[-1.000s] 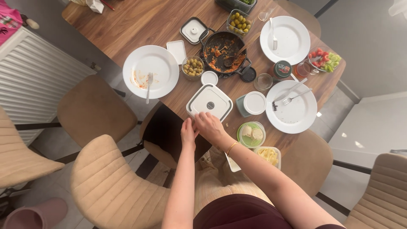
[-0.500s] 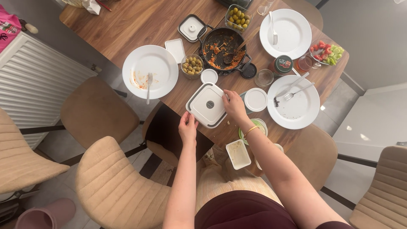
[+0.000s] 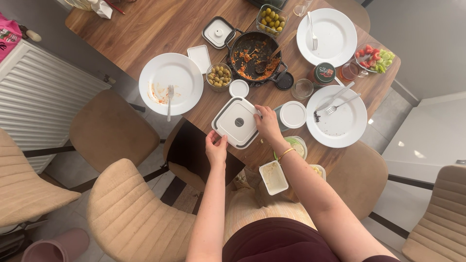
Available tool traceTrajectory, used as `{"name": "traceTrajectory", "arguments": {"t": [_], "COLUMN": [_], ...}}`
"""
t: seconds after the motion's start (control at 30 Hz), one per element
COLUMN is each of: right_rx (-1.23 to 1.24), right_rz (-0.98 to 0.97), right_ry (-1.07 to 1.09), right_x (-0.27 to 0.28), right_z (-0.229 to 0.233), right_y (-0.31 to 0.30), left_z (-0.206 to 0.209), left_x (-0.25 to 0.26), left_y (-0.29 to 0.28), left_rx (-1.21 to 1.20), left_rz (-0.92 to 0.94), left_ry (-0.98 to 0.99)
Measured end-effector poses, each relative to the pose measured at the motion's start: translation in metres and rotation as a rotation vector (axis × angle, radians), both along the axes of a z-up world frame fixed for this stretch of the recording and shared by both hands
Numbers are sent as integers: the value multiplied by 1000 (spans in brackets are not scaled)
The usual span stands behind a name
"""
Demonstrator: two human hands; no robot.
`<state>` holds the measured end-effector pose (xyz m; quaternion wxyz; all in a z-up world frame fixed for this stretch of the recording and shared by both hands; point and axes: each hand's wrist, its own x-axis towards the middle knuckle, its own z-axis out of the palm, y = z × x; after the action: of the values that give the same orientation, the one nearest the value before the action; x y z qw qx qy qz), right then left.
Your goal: Tidying a dining table by closing various food containers and stacking used plates after a meal.
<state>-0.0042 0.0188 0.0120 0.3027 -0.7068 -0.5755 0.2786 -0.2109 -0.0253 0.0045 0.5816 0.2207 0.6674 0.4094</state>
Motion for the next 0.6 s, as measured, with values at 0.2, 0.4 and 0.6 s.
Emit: {"name": "traceTrajectory", "arguments": {"t": [0.2, 0.4, 0.6], "right_rx": [-49, 195, 70], "right_rz": [3, 260, 419], "right_ry": [-111, -409, -563], "right_x": [-3, -39, -39], "right_z": [-4, 17, 12], "right_y": [-2, 8, 28], "left_z": [45, -3, -21], "left_x": [12, 33, 35], "left_y": [1, 19, 25], "left_rx": [65, 462, 559], "left_rz": [-113, -533, -545], "left_ry": [384, 1075, 1120]}}
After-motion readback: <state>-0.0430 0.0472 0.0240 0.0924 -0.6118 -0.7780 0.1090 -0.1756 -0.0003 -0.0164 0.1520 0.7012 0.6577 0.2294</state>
